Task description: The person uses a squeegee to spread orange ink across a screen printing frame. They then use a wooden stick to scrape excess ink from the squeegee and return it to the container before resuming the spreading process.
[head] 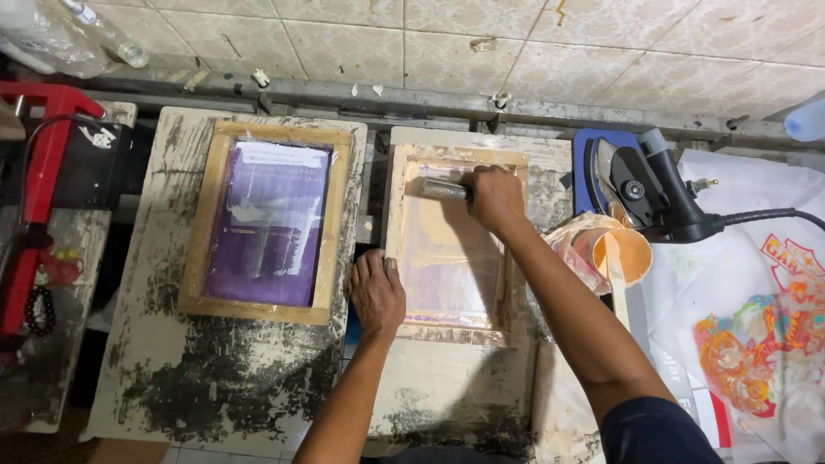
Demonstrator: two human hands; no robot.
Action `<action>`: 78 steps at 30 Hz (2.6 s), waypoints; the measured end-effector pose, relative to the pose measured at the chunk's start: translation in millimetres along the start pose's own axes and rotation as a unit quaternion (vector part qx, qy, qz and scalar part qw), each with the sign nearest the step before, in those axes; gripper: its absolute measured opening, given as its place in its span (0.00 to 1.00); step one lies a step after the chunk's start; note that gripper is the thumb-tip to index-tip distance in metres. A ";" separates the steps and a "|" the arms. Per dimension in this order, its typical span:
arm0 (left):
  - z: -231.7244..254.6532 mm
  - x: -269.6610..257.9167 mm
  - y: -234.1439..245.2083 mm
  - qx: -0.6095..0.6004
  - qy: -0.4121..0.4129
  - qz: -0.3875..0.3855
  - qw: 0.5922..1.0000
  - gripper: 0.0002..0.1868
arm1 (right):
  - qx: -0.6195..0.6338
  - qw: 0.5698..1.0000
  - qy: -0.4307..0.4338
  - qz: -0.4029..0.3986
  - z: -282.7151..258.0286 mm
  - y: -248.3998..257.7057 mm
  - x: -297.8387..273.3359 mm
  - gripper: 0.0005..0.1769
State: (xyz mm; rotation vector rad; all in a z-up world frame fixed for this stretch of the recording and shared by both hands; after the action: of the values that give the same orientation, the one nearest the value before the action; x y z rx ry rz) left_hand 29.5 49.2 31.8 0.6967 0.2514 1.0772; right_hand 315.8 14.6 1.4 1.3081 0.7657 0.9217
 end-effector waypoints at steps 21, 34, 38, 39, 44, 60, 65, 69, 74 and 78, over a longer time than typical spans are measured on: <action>-9.4 -3.4 -7.2 0.018 0.001 -0.012 1.000 0.21 | 0.016 0.999 0.020 0.019 -36.0 47.6 -59.4 0.04; -13.0 0.6 -12.1 0.004 0.014 -0.015 1.000 0.22 | 0.035 0.999 0.010 -0.026 -17.7 47.2 -67.8 0.12; -7.9 1.1 -5.4 0.003 0.016 -0.011 1.000 0.21 | 0.002 1.000 -0.012 0.007 3.2 19.9 5.3 0.10; -5.6 1.9 -4.4 0.002 0.014 -0.012 1.000 0.21 | 0.002 1.000 -0.015 0.008 1.3 17.6 9.2 0.10; 0.8 2.2 2.0 -0.009 0.009 -0.018 1.000 0.21 | -0.013 0.998 0.006 -0.059 -14.5 13.0 2.9 0.11; -5.1 4.0 -6.5 -0.001 0.007 -0.028 1.000 0.21 | 0.028 0.994 0.059 -0.092 -32.9 35.0 -74.1 0.07; -8.5 -1.0 -5.0 0.013 0.019 -0.013 1.000 0.22 | 0.039 0.993 0.028 0.106 -45.2 33.6 -55.3 0.09; -9.4 -2.2 -4.4 0.006 0.016 -0.015 1.000 0.22 | 0.034 0.995 0.055 0.077 -58.1 59.6 -102.7 0.08; -17.1 -0.6 -12.4 0.017 0.015 -0.011 1.000 0.21 | 0.047 0.999 0.018 -0.001 -22.5 47.2 -75.7 0.12; -5.9 -0.8 -3.6 -0.011 0.010 -0.017 1.000 0.21 | 0.005 0.999 -0.011 0.031 1.8 12.8 -7.1 0.08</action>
State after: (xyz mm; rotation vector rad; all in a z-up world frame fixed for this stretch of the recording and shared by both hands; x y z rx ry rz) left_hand 28.6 49.9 24.9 0.6592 0.2680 1.0539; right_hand 312.5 7.7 14.0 1.3546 0.7173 0.9526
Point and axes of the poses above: each hand's wrist, its own x-axis towards the middle knuckle, its own y-axis out of the back of the hand, z = x × y, the point moved 6 cm from there along x, towards the middle knuckle, and after that the axes turned 15 degrees about -x, right-handed, at the moved point
